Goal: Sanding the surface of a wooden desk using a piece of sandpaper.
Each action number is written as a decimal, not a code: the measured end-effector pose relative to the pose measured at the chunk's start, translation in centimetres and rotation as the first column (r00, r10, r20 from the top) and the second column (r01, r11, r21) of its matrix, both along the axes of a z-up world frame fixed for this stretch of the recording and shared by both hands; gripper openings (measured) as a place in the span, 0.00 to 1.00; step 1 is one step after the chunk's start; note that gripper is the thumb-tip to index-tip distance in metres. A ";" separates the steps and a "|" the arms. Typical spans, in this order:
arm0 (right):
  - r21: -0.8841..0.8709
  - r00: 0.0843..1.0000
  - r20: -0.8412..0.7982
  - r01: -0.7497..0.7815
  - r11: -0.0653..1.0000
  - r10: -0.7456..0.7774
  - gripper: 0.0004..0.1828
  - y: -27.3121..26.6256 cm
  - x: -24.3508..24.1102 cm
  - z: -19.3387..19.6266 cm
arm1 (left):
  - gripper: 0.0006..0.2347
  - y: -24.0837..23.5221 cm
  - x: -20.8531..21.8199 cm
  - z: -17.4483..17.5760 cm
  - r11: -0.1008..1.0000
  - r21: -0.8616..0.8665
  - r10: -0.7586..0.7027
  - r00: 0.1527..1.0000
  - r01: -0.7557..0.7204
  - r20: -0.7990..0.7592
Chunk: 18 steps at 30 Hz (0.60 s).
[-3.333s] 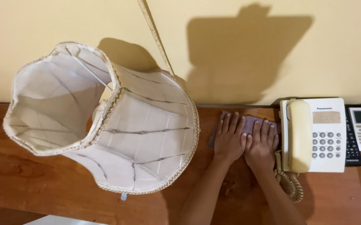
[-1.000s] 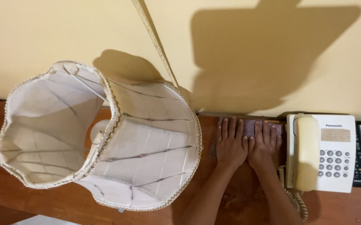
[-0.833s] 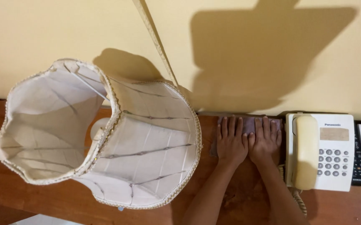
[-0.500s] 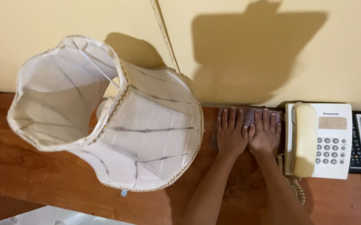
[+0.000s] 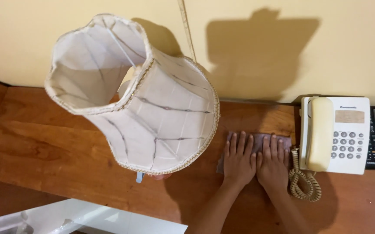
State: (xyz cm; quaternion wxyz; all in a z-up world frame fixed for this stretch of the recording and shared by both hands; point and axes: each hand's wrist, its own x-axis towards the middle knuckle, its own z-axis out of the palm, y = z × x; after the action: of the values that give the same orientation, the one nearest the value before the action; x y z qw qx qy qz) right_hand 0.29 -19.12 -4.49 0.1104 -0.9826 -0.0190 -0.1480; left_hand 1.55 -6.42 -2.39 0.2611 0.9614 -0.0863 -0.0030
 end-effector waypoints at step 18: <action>-0.068 0.985 -0.118 -0.136 0.988 0.128 0.36 5.5 -7.0 2.1 | 0.25 6.4 -8.4 3.5 0.997 0.059 0.052 0.995 -0.057 0.081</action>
State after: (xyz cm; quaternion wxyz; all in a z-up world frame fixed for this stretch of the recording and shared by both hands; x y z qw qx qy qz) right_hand -6.72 -13.59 -2.43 0.0837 -0.9895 -0.0835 -0.0835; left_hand -6.82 -0.03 1.07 0.2279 0.9704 -0.0701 0.0396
